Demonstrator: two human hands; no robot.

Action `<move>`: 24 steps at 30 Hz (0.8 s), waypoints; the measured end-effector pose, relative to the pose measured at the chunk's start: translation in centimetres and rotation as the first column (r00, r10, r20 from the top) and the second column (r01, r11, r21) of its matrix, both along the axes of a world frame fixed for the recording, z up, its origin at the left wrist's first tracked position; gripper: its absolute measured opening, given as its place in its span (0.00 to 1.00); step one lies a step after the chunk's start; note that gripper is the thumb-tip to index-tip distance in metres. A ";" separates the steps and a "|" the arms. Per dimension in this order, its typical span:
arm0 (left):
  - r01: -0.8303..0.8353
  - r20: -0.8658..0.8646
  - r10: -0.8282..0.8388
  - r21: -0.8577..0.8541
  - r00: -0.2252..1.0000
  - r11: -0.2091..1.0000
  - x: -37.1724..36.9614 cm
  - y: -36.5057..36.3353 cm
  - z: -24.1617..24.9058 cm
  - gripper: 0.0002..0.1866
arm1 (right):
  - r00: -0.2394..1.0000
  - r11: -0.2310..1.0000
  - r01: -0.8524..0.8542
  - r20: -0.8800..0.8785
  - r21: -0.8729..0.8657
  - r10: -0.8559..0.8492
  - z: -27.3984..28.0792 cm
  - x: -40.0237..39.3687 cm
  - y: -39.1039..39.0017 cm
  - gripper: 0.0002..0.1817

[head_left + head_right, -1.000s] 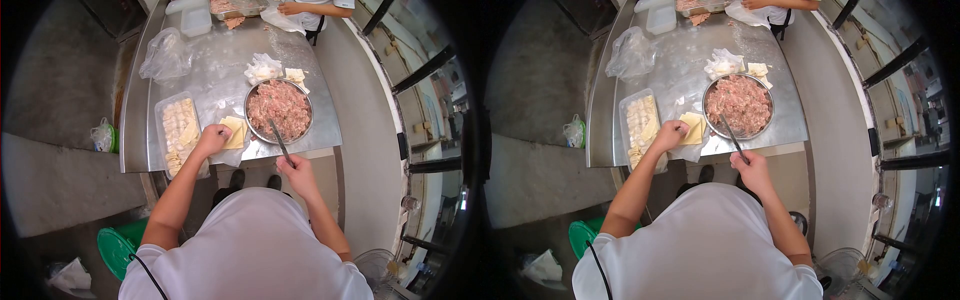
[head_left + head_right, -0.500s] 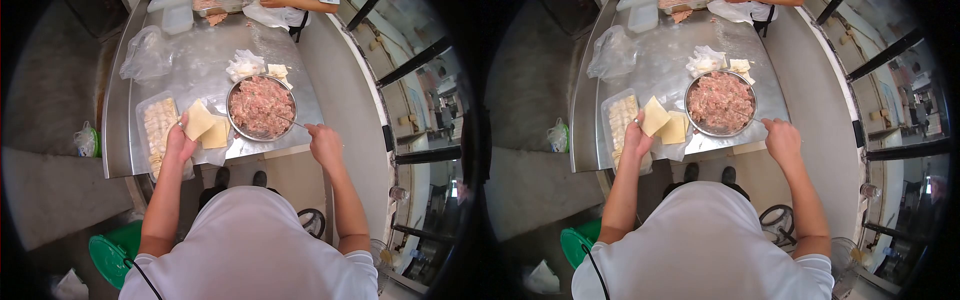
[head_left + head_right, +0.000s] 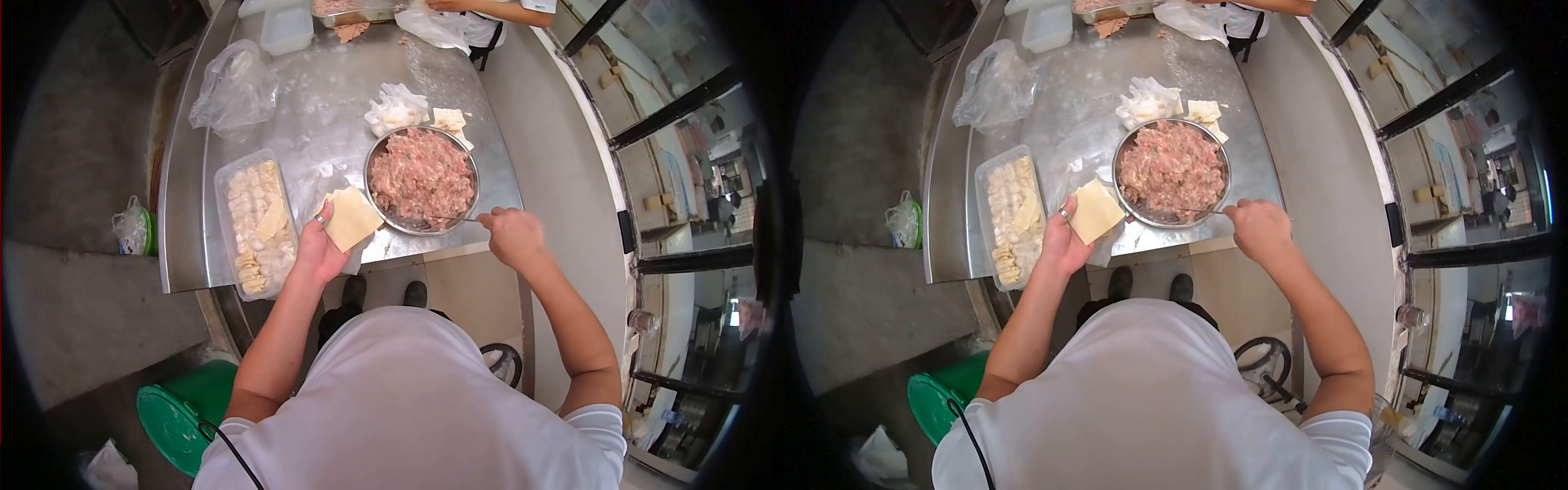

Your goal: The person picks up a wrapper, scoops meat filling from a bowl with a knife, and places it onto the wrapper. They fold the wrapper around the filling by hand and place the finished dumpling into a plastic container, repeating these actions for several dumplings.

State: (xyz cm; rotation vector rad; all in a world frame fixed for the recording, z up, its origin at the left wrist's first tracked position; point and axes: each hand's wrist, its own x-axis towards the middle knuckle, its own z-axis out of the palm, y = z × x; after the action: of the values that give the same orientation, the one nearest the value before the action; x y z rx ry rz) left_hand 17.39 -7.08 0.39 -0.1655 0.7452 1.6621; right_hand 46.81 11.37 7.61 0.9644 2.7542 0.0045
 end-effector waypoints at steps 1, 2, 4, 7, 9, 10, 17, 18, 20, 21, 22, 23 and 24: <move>0.003 0.001 -0.003 0.015 1.000 1.000 0.0 -0.1 -0.1 0.26 | 1.000 1.000 -0.011 -0.002 -0.007 0.011 -0.1 -0.2 -0.1 0.16; 0.001 0.014 -0.001 0.016 1.000 1.000 0.0 -0.1 -0.5 0.26 | 1.000 1.000 -0.014 0.022 -0.024 0.015 -0.4 -0.4 -0.1 0.15; -0.004 0.038 0.003 0.020 0.999 1.000 -0.2 -0.1 -1.0 0.26 | 0.997 0.998 -0.019 0.068 -0.056 0.022 -0.9 -1.2 0.0 0.15; -0.011 0.035 0.010 0.036 0.999 0.999 -0.2 -0.3 -1.1 0.26 | 0.988 0.995 0.005 0.157 -0.104 0.011 -0.4 -2.2 0.0 0.14; -0.007 0.024 0.007 0.024 1.000 1.000 -0.1 -0.4 -0.8 0.26 | 0.995 0.978 0.036 0.096 -0.207 -0.017 -0.4 -2.4 0.6 0.13; -0.006 0.019 0.005 0.020 1.000 1.000 -0.1 -0.4 -0.5 0.26 | 0.997 0.965 0.049 0.066 -0.258 -0.033 -0.6 -2.4 1.0 0.13; -0.043 0.003 0.043 -0.063 0.999 0.997 0.6 0.3 0.2 0.26 | 0.849 0.502 0.203 -0.104 -0.840 -0.517 -3.8 -1.4 0.4 0.13; -0.044 -0.001 0.044 -0.081 0.999 0.996 1.0 0.7 0.0 0.26 | 0.816 0.478 0.162 -0.155 -0.863 -0.556 -4.1 -1.5 -0.5 0.13; -0.032 0.015 0.034 -0.084 0.999 0.996 1.9 1.6 -0.7 0.26 | 0.734 0.441 0.083 -0.244 -0.894 -0.634 -4.1 -2.1 -2.8 0.15; -0.019 0.035 0.021 -0.068 0.999 0.997 2.3 2.1 -1.6 0.26 | 0.686 0.428 0.049 -0.282 -0.902 -0.671 -3.5 -2.8 -4.3 0.16; -0.003 0.056 0.006 -0.053 0.998 0.999 2.8 2.8 -2.4 0.26 | 0.632 0.416 0.014 -0.314 -0.909 -0.708 -3.3 -3.5 -5.6 0.17; -0.013 0.092 0.019 -0.060 0.996 0.998 3.2 3.5 -3.2 0.25 | 0.642 0.526 -0.003 -0.405 -0.850 -0.651 -3.5 -4.1 -6.7 0.18; -0.055 0.147 0.067 -0.080 0.987 0.995 3.7 4.3 -3.4 0.26 | 0.649 0.628 -0.020 -0.488 -0.778 -0.584 -3.9 -4.6 -7.5 0.18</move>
State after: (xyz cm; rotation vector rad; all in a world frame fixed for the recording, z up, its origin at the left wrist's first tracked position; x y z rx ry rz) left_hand 21.09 -2.82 -2.99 -0.3656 0.6951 1.6603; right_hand 42.23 3.87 3.67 1.3336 2.5984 -1.7733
